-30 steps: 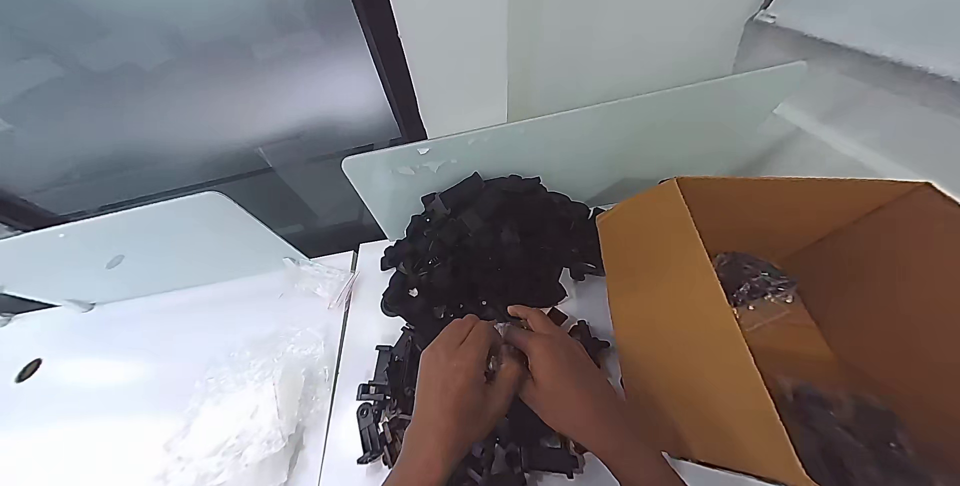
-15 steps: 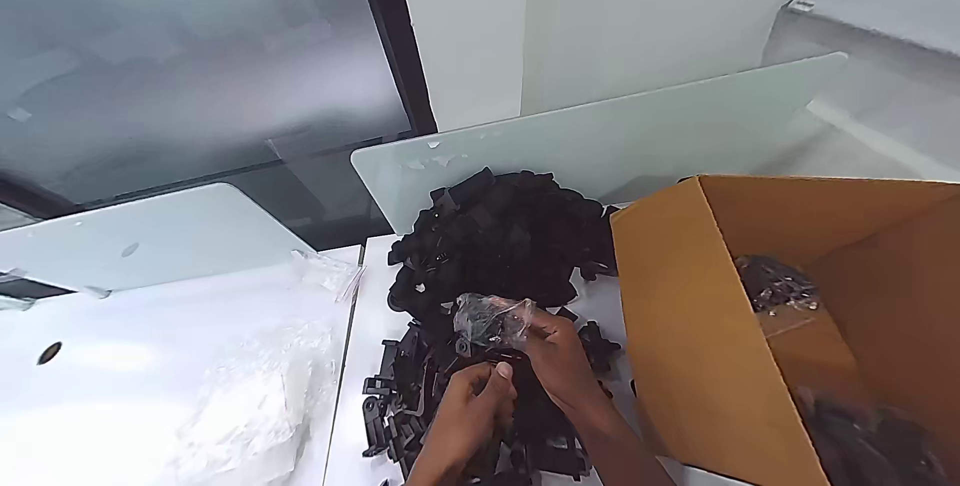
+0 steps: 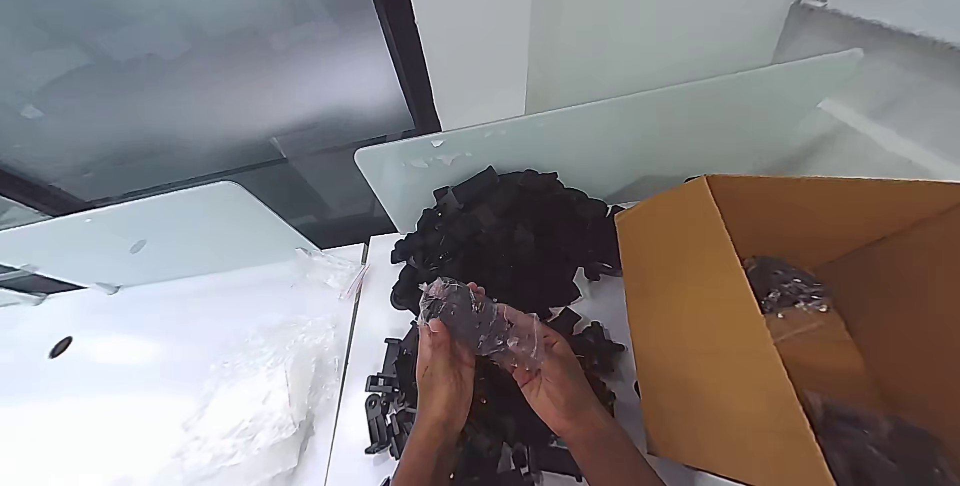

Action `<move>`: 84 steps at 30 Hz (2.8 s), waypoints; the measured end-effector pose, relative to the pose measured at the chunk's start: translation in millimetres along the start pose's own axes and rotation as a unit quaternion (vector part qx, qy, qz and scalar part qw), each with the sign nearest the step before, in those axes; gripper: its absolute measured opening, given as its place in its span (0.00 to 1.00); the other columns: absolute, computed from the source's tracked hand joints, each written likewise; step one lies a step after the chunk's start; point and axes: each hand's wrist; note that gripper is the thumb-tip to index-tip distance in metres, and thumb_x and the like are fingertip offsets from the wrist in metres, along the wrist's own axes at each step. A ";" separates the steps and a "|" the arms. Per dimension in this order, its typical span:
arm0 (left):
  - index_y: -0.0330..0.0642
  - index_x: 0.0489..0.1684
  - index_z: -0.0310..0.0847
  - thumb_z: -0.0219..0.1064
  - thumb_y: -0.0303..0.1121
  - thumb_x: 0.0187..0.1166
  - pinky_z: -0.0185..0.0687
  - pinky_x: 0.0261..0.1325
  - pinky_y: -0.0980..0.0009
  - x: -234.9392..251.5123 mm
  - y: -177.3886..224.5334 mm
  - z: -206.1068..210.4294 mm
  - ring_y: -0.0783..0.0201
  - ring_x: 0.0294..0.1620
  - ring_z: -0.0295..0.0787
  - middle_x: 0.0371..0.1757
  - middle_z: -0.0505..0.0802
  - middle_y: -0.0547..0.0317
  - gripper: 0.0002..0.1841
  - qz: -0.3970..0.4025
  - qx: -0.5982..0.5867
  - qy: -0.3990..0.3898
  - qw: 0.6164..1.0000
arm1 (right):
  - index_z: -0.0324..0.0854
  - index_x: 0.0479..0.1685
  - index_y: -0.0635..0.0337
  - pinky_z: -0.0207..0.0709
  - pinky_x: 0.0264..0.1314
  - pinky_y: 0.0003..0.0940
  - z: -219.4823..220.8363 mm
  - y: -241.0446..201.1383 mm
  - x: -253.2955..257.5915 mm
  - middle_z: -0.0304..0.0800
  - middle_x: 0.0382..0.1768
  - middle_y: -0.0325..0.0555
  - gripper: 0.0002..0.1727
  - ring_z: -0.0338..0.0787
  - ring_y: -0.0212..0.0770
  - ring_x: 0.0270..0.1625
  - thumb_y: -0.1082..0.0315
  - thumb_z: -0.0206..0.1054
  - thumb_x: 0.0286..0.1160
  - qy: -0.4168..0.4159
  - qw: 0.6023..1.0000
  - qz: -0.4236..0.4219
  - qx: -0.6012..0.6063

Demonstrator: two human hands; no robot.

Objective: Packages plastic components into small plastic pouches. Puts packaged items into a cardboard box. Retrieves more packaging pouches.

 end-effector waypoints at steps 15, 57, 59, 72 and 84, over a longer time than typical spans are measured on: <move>0.43 0.82 0.58 0.62 0.60 0.81 0.77 0.79 0.48 -12.1 11.0 3.2 0.46 0.77 0.80 0.74 0.85 0.45 0.38 0.110 0.167 -0.096 0.975 | 0.80 0.50 0.61 0.92 0.47 0.42 5.4 11.2 -3.0 0.94 0.42 0.53 0.22 0.96 0.46 0.43 0.60 0.40 0.91 0.111 0.977 0.098 0.151; 0.42 0.71 0.70 0.31 0.66 0.89 0.88 0.63 0.46 6.0 51.6 -68.4 0.45 0.67 0.89 0.65 0.91 0.43 0.39 -0.024 -0.212 0.182 0.960 | 0.84 0.62 0.55 0.76 0.67 0.55 33.0 9.0 44.0 0.90 0.55 0.53 0.20 0.87 0.54 0.63 0.51 0.65 0.82 -0.133 0.566 0.179 -0.794; 0.42 0.71 0.70 0.32 0.67 0.88 0.88 0.63 0.46 4.7 50.8 -68.0 0.43 0.68 0.89 0.65 0.90 0.42 0.38 -0.031 -0.223 0.170 0.959 | 0.83 0.66 0.54 0.75 0.69 0.56 33.8 10.2 43.3 0.89 0.58 0.55 0.21 0.86 0.56 0.66 0.53 0.66 0.82 -0.129 0.549 0.180 -0.806; 0.44 0.79 0.63 0.34 0.77 0.79 0.86 0.64 0.41 4.0 36.5 -68.9 0.37 0.70 0.85 0.69 0.86 0.37 0.47 -0.063 -0.247 0.164 0.953 | 0.81 0.74 0.52 0.77 0.72 0.50 28.3 11.1 31.5 0.80 0.69 0.59 0.24 0.83 0.57 0.70 0.69 0.67 0.77 -0.095 0.522 0.134 -0.837; 0.45 0.78 0.66 0.34 0.70 0.85 0.80 0.69 0.37 -0.7 35.0 -71.1 0.36 0.75 0.80 0.73 0.84 0.38 0.41 -0.066 -0.263 0.147 0.951 | 0.92 0.47 0.56 0.86 0.50 0.33 17.2 5.2 6.6 0.92 0.44 0.45 0.10 0.92 0.37 0.45 0.68 0.66 0.75 -0.058 0.679 -0.090 -0.726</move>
Point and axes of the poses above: each hand's wrist, its own x-axis towards the middle knuckle, its own z-axis out of the palm, y = z × x
